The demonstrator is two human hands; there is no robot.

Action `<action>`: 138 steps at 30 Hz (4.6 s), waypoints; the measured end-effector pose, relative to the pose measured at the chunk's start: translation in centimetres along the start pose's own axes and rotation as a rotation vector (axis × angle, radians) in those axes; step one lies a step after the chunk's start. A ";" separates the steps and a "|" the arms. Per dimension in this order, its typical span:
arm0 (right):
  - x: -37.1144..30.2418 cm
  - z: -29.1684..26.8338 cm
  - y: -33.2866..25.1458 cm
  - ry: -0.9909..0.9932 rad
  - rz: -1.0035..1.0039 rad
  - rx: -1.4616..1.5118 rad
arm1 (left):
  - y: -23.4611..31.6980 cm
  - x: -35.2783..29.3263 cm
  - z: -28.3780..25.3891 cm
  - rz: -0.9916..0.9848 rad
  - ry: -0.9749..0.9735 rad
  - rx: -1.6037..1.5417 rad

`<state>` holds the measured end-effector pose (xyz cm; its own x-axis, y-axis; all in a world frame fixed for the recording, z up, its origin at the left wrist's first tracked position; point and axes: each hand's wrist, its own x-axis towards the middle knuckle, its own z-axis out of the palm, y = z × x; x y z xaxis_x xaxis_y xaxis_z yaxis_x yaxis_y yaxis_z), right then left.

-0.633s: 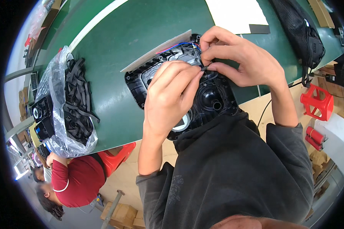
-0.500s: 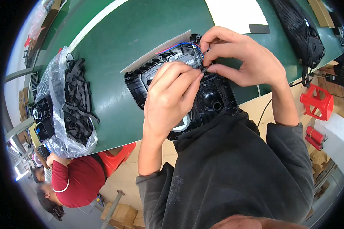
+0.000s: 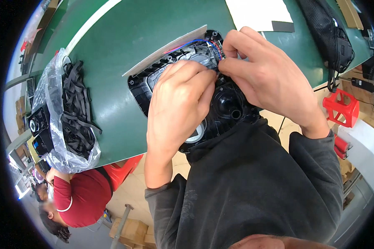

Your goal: Assembling the internal components of an electronic device at a factory workbench by connecting wires and securing them.

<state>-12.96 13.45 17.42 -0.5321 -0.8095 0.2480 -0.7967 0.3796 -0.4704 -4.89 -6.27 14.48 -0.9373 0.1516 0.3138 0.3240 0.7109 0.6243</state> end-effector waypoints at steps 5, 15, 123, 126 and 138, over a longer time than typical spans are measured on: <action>0.3 0.0 0.0 0.001 0.021 0.006 | 0.6 0.5 -0.6 -0.008 -0.058 0.073; -0.2 0.0 3.1 0.121 0.020 0.260 | -0.6 1.4 -2.9 0.217 0.058 0.244; 5.8 0.3 9.3 -0.188 0.311 0.914 | 1.1 2.2 -1.7 0.069 0.018 0.487; 6.3 0.3 9.3 -0.225 0.287 0.936 | 0.8 2.2 -1.6 0.063 -0.019 0.537; 6.0 0.1 10.4 -0.315 0.281 0.857 | 0.5 2.5 -1.5 0.071 -0.012 0.468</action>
<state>-24.45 12.54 13.93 -0.4705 -0.8697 -0.1493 -0.1039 0.2226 -0.9694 -6.90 -6.56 16.65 -0.9174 0.2169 0.3337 0.2971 0.9311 0.2116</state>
